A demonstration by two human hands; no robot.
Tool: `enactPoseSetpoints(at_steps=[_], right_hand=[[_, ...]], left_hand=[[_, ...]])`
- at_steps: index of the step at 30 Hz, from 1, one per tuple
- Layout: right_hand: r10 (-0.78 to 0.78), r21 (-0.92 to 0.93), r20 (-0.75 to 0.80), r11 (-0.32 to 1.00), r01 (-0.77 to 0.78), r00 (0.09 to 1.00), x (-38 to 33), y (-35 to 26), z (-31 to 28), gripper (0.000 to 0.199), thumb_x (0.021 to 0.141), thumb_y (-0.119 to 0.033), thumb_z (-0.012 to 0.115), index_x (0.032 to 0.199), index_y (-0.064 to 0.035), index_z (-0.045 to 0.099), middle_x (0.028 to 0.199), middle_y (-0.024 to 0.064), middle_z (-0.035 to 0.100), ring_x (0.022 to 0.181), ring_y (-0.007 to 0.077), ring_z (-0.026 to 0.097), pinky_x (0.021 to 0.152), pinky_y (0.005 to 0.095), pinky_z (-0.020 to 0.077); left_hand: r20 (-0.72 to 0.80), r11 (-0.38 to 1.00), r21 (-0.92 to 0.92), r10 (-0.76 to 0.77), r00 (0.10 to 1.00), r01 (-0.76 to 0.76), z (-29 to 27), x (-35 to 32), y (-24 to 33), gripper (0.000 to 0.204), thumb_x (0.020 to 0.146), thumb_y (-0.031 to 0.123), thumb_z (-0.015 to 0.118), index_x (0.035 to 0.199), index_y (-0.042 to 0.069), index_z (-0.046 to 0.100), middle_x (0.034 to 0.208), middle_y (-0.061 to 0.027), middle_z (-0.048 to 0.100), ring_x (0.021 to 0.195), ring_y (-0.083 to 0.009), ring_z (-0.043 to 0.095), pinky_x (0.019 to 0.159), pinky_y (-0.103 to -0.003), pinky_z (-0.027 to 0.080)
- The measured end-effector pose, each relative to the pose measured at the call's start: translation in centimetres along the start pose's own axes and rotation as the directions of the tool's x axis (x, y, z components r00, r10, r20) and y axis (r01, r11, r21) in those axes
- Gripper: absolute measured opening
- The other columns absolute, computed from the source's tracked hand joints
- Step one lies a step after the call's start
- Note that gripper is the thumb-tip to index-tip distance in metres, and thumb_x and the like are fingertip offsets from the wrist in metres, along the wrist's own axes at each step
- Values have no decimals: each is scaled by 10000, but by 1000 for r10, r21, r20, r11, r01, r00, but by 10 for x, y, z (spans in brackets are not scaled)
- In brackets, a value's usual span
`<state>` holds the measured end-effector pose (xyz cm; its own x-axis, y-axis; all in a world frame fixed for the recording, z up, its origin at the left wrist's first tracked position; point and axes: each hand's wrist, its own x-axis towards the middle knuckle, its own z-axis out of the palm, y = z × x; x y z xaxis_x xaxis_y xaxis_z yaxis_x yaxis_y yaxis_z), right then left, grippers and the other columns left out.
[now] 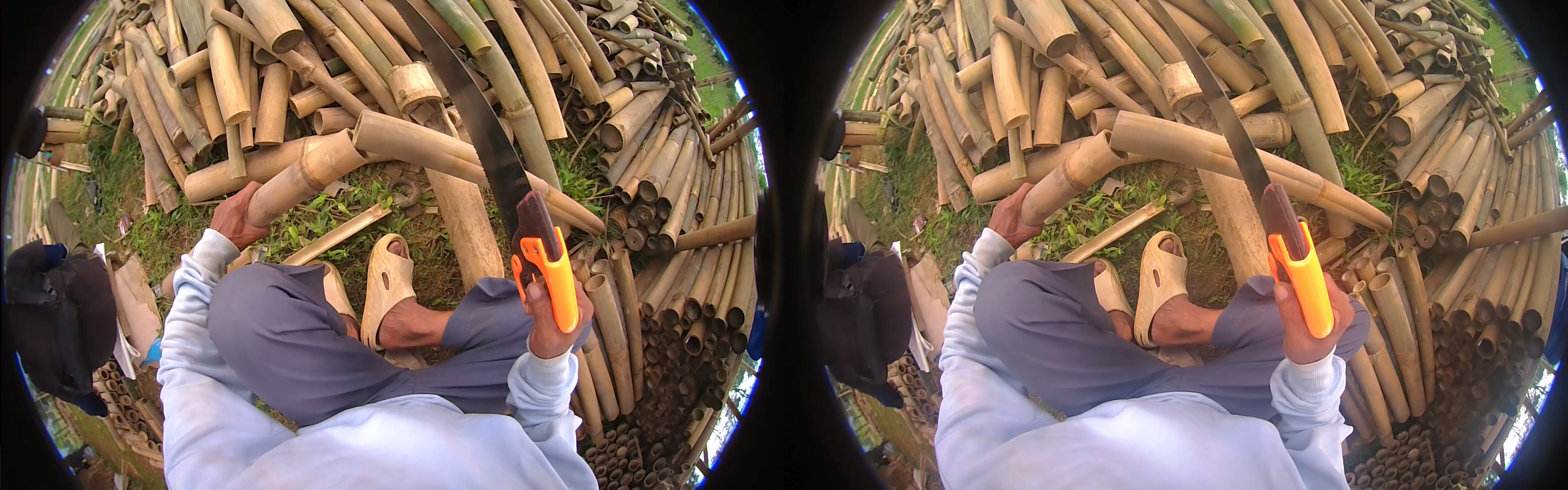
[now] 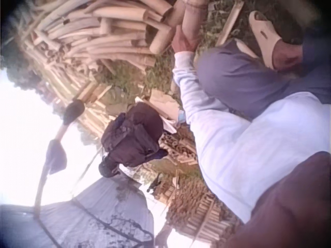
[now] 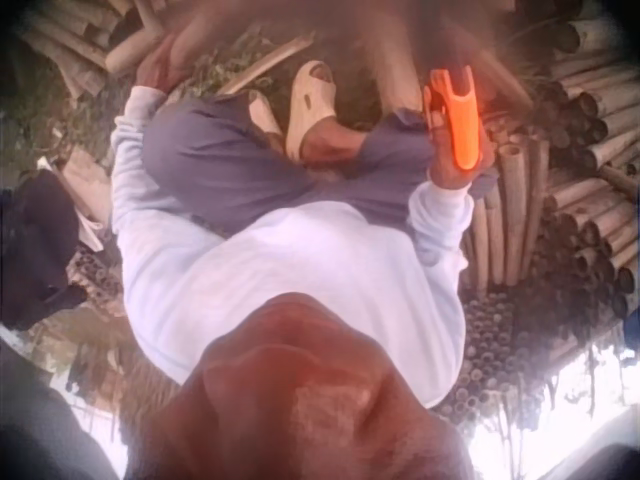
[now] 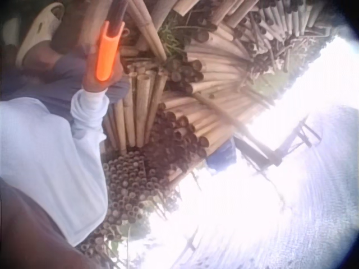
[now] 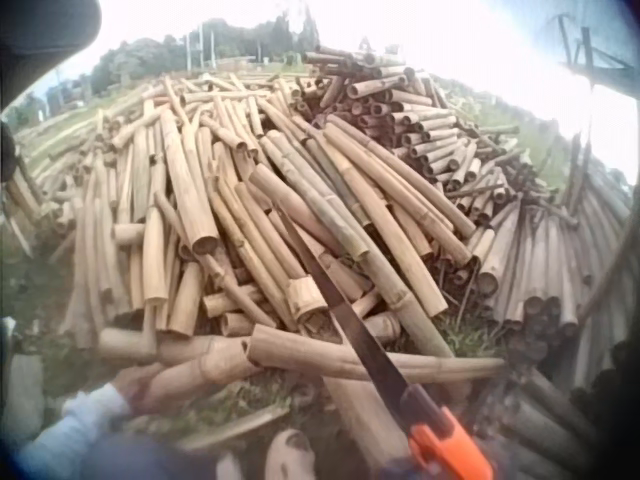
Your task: The person sits on the ground and uses a hand saw to cut bamboo poles into shorter sections. They repeatedly position a bamboo pole, saw through it, and set the cut pieces aside.
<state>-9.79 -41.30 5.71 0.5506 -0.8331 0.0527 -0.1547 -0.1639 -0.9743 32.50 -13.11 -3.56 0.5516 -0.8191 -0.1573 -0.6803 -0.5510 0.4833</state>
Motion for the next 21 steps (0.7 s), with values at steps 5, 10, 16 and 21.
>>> enactPoseSetpoints(at_steps=[5, 10, 16, 21], right_hand=[[24, -20, 5, 1000, -24, 1000, -3, 7, 3, 295, 880, -26, 753, 1154, 73, 706, 941, 65, 739, 828, 117, 663, 779, 242, 502], [29, 32, 11, 999, -30, 1000, -1, 6, 13, 294, 886, -20, 751, 1160, 74, 702, 953, 73, 735, 846, 121, 662, 789, 241, 501], [-145, -198, -2, 970, 142, 989, 32, 0, 11, 199, 895, -33, 757, 1068, 55, 716, 805, 40, 684, 723, 117, 622, 686, 266, 492], [-647, -456, 299, 549, 701, 701, 152, 29, 11, 147, 835, -12, 756, 963, -3, 683, 756, 88, 645, 639, 246, 633, 638, 348, 526]], left_hand=[[-42, 999, -33, -17, 999, 16, 10, -15, -6, 568, 684, 184, 797, 1212, 111, 601, 1086, -149, 706, 1008, -409, 684, 878, -448, 554], [-143, 1000, 4, 6, 990, -5, 12, -40, -9, 546, 679, 156, 794, 1196, 111, 625, 1062, -136, 700, 979, -389, 690, 872, -437, 555], [-233, 991, 100, 105, 967, -83, 33, -52, -8, 591, 661, 111, 796, 1225, 60, 628, 1047, -159, 696, 970, -382, 698, 856, -426, 555], [-265, 981, 138, 168, 950, -135, 35, -52, -4, 593, 644, 133, 798, 1208, 63, 627, 1040, -160, 693, 959, -389, 696, 836, -435, 554]])
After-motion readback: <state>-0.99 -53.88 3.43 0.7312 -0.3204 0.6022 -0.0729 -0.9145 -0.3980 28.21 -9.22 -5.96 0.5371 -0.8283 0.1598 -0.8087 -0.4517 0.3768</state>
